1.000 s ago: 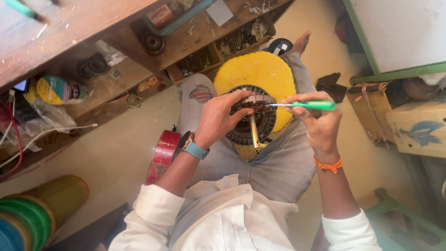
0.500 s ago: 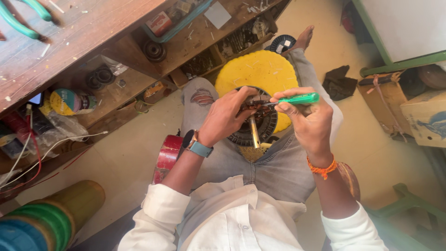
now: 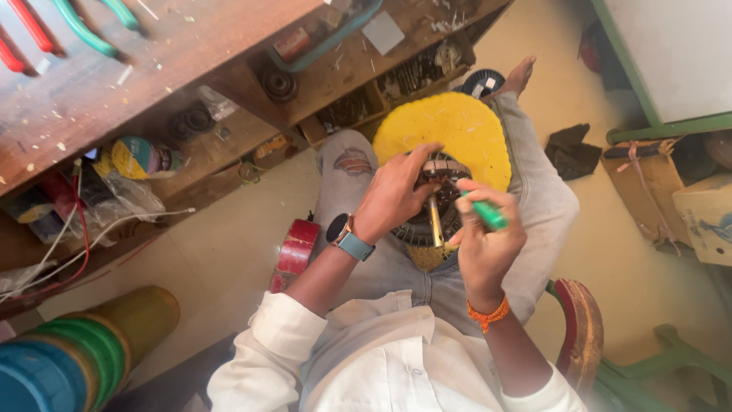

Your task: The person sits on a chair with a small electric motor armature resting on a yellow cushion on their lap. They fit components onto the armature by hand, cut material with scissors, and use a green-handled screwdriver to work on the commutator and windings, occasionally reaching to the workbench for tools and parts.

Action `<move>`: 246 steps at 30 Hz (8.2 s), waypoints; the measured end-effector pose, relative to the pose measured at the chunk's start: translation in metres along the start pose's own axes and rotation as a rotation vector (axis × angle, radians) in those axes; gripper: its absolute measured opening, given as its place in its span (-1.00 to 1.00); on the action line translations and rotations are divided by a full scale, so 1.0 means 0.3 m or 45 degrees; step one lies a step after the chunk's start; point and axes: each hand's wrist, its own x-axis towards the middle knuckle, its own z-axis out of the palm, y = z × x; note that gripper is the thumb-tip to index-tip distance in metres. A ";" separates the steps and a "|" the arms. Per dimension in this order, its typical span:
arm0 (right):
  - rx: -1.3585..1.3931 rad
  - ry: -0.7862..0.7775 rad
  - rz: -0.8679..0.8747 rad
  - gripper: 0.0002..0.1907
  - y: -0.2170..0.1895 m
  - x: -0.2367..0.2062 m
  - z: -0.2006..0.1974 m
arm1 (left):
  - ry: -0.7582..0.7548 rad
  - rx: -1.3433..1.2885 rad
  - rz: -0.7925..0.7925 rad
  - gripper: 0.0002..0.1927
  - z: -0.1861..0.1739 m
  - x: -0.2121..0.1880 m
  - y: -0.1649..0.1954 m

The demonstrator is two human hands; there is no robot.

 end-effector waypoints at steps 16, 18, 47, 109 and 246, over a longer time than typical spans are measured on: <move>-0.473 -0.423 -0.304 -0.79 -0.233 0.813 0.047 | 0.149 0.185 0.379 -0.55 0.058 -0.118 0.002; -0.542 -0.391 -0.553 -0.84 -0.234 0.946 0.135 | 0.097 0.173 0.433 -0.54 0.043 -0.100 -0.010; -0.571 -0.464 -0.979 -0.95 -0.125 0.866 0.291 | 0.711 1.246 0.087 -0.70 -0.775 0.097 -0.097; -0.121 -0.406 -0.529 -0.64 -0.153 0.666 0.089 | 0.433 -1.225 -0.208 -0.90 -0.045 -0.283 -0.034; 0.223 -1.158 0.807 -0.35 0.120 -0.085 -0.384 | -0.005 -1.039 -0.490 -0.77 0.045 -0.113 0.206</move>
